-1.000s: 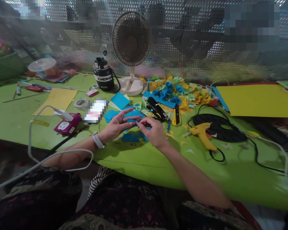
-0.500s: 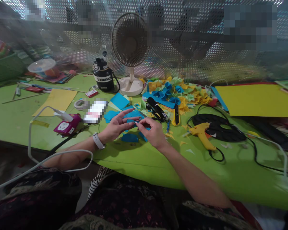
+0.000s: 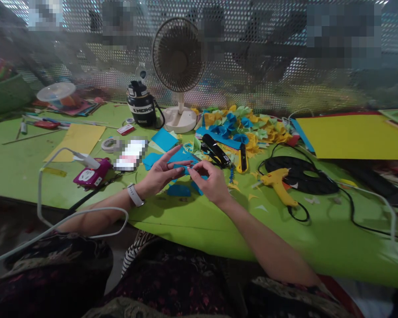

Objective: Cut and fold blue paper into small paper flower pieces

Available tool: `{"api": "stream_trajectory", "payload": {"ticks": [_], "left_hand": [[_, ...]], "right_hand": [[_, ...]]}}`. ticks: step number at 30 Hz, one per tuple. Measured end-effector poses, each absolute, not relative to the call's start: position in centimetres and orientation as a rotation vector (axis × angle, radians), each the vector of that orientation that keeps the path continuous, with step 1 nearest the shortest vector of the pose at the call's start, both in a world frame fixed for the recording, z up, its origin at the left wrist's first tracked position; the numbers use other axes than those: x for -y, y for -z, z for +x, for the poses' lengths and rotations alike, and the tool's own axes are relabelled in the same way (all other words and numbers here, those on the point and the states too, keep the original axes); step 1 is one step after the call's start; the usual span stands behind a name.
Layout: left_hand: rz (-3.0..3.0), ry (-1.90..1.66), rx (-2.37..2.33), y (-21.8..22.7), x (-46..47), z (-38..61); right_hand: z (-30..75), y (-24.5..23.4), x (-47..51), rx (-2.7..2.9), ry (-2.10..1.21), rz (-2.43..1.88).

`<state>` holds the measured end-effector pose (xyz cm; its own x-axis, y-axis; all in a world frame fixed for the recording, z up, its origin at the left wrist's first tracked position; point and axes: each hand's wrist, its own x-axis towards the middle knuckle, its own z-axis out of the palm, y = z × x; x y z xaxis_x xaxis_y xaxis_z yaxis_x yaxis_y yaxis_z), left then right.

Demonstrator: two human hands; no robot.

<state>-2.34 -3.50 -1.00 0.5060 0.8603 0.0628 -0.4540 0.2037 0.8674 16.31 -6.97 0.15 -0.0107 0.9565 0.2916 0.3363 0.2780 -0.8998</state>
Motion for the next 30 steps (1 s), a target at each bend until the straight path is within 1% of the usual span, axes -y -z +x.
{"api": "stream_trajectory", "payload": {"ticks": [4,9,22,27,30], "left_hand": [[0.983,-0.985,-0.498,0.9,3.5,-2.4],[0.984,-0.988,-0.507,1.0,3.5,-2.3],[0.931,-0.967,-0.523,1.1,3.6,-2.0],[1.025,-0.985,-0.631,0.6,3.0,-2.8],[1.131,-0.913,-0.684,0.1,2.7,-3.3]], "right_hand": [[16.6,-0.2,6.8,1.422,-0.881,-1.26],[16.4,-0.4,6.7,1.504,-1.065,-1.238],[15.8,0.0,6.7,1.563,-1.079,-1.207],[16.1,-0.4,6.8,1.548,-1.108,-1.223],[16.4,-0.6,6.8,1.548,-1.097,-1.241]]}}
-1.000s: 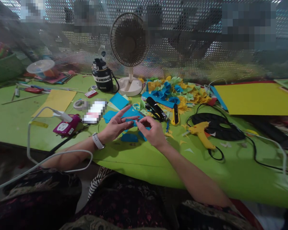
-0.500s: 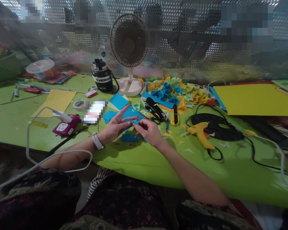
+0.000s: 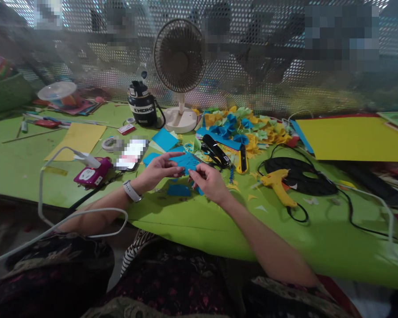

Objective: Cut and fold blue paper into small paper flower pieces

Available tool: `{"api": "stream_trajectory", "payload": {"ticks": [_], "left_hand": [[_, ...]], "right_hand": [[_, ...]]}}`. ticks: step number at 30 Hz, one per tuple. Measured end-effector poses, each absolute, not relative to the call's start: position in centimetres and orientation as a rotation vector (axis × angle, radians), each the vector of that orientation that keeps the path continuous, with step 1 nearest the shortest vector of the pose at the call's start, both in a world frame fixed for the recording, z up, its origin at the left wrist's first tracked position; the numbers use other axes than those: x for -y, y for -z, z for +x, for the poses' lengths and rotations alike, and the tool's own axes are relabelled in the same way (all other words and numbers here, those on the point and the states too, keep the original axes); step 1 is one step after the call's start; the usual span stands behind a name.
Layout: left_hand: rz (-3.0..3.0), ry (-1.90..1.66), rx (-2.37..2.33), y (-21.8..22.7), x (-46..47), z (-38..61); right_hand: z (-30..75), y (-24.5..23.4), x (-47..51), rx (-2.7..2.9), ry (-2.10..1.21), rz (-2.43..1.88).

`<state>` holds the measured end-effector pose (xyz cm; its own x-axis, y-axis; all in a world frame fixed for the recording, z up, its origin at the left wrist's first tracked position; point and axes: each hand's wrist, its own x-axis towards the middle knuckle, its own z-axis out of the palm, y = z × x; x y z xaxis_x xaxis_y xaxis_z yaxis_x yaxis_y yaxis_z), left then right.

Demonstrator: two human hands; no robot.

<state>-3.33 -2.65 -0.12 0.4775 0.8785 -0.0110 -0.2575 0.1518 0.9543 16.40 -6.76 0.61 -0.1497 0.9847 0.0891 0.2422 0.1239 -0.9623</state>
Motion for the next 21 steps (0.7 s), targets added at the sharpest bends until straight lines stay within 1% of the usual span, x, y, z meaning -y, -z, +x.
{"api": "stream_trajectory", "payload": {"ticks": [6,21], "left_hand": [[1.207,-0.848,-0.711,-0.24,2.67,-3.44],[1.259,-0.845,-0.696,0.0,2.76,-3.22]], "right_hand": [[16.38,-1.06,6.89,1.489,-1.101,-1.26],[17.06,-1.05,6.19,1.55,-1.286,-1.258]]}}
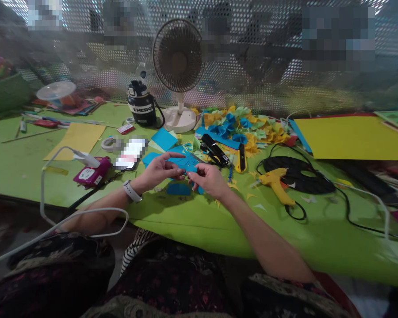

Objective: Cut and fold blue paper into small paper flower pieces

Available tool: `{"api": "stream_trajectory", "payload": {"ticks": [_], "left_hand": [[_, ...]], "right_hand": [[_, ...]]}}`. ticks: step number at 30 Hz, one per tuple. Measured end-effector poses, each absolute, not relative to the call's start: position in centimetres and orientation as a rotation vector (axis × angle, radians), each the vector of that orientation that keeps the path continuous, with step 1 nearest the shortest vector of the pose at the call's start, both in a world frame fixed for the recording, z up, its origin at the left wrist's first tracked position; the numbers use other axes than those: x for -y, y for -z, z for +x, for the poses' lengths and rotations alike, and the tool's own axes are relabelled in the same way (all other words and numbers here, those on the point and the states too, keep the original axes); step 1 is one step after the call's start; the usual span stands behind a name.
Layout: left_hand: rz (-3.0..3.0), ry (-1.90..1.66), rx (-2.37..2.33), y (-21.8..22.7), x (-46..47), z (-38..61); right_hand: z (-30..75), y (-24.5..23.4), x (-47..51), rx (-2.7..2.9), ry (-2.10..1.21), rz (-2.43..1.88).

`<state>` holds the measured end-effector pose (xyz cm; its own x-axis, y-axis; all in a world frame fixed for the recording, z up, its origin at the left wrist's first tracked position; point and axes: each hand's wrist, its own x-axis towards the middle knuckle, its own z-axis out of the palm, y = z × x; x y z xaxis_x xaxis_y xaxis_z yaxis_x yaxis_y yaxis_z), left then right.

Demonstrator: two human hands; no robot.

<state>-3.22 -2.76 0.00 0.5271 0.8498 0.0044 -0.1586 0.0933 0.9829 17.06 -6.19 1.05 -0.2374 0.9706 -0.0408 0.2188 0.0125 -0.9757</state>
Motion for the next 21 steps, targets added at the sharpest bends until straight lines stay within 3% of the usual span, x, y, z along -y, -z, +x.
{"api": "stream_trajectory", "payload": {"ticks": [21], "left_hand": [[1.341,-0.773,-0.787,-0.9,2.0,-4.2]], "right_hand": [[17.7,-1.9,6.1,1.58,-1.323,-1.277]]}}
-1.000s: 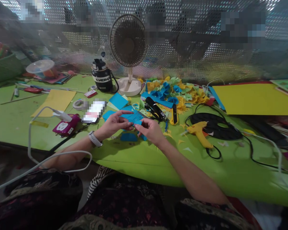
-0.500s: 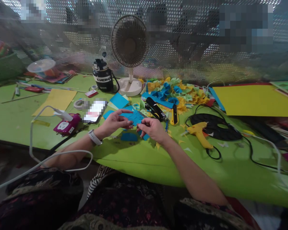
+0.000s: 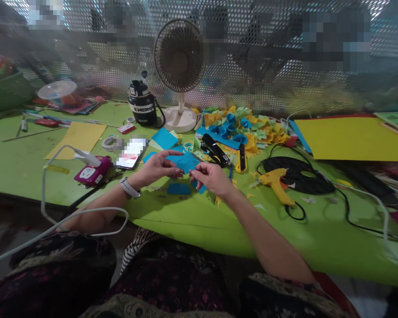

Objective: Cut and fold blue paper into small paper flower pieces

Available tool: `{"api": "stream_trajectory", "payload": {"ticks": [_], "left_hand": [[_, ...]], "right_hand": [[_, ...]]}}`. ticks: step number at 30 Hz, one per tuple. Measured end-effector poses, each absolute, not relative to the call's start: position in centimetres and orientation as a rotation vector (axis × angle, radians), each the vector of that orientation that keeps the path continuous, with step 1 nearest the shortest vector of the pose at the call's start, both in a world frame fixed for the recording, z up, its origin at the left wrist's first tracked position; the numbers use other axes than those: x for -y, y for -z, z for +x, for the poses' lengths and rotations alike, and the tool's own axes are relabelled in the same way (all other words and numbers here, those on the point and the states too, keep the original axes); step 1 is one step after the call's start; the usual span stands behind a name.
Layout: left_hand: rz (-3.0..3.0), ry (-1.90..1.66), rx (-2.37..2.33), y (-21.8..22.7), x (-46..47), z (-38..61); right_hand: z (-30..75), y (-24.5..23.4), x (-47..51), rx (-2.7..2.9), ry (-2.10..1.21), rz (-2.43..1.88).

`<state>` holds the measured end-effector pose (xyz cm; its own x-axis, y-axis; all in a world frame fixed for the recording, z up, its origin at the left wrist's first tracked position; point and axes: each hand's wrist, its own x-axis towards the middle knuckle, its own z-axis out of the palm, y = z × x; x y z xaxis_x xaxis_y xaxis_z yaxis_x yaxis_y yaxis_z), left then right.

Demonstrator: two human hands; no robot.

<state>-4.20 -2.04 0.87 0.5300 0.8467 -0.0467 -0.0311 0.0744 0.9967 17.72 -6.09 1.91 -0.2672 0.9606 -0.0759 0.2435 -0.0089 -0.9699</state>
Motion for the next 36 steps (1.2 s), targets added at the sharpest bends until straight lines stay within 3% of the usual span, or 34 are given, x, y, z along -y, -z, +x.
{"api": "stream_trajectory", "payload": {"ticks": [8,14,22,36], "left_hand": [[1.123,-0.863,-0.817,-1.3,2.1,-3.8],[1.069,-0.871,-0.762,-0.5,2.6,-2.8],[1.13,-0.724,-0.761,-0.6,2.2,-3.6],[1.126,-0.753,-0.706,0.1,2.5,-3.1]], "right_hand": [[16.9,-1.6,6.4,1.228,-1.301,-1.235],[15.8,-1.0,7.3,1.413,-1.402,-1.191],[17.8,-1.5,7.4,1.796,-0.69,-1.136],[17.7,-0.5,6.8,1.967,-0.517,-0.971]]}}
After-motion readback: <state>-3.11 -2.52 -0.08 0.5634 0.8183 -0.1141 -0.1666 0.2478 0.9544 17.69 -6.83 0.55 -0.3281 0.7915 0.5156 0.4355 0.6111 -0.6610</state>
